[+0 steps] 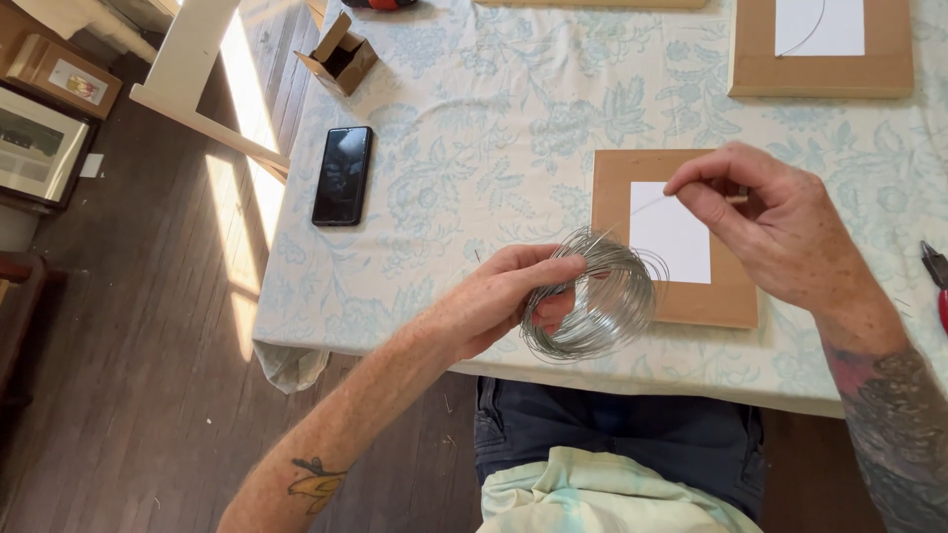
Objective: Cutting hanging wire with pliers and attaching it to the back of picture frames
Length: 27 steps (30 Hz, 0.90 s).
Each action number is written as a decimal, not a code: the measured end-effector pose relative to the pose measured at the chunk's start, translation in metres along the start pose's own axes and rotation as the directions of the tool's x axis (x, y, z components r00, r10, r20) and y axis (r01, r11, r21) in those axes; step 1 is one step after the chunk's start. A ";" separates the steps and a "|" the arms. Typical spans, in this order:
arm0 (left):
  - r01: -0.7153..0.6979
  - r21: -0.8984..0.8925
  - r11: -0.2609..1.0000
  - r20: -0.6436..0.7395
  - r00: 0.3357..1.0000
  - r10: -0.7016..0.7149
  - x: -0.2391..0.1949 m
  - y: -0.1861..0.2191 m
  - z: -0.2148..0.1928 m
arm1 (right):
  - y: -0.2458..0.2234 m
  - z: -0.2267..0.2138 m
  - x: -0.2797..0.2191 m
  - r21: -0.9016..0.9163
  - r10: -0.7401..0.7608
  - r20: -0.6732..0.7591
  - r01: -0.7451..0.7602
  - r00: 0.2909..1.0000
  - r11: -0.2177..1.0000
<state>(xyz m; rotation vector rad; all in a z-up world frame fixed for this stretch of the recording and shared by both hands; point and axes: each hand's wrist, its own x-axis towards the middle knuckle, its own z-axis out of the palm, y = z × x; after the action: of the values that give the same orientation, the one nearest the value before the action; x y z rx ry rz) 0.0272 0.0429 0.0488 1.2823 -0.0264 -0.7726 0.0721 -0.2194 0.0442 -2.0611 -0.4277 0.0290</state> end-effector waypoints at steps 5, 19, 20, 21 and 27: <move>-0.004 -0.064 0.998 0.013 1.000 0.005 0.002 0.003 0.006 | -0.015 -0.003 0.008 -0.074 -0.213 0.060 0.217 0.975 0.973; -0.113 -0.095 0.989 0.030 0.993 0.117 -0.003 0.006 0.012 | -0.049 -0.008 0.022 -0.068 -0.384 0.228 0.408 0.895 0.910; -0.112 -0.108 0.988 0.023 0.993 0.115 -0.002 0.005 0.012 | -0.050 -0.006 0.023 -0.035 -0.443 0.244 0.464 0.863 0.885; -0.110 -0.118 0.987 0.016 0.994 0.112 -0.001 0.006 0.012 | -0.052 -0.003 0.024 -0.002 -0.500 0.256 0.518 0.827 0.855; -0.220 -0.193 0.956 -0.045 0.975 0.215 -0.008 0.005 0.005 | -0.064 -0.025 0.008 -0.104 -0.356 -0.009 0.353 0.934 0.930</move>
<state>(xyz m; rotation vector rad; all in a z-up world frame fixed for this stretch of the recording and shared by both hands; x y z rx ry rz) 0.0218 0.0434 0.0579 1.0791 -0.0698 -0.5557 0.0655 -0.2090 0.1123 -2.0505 -0.7937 -0.2428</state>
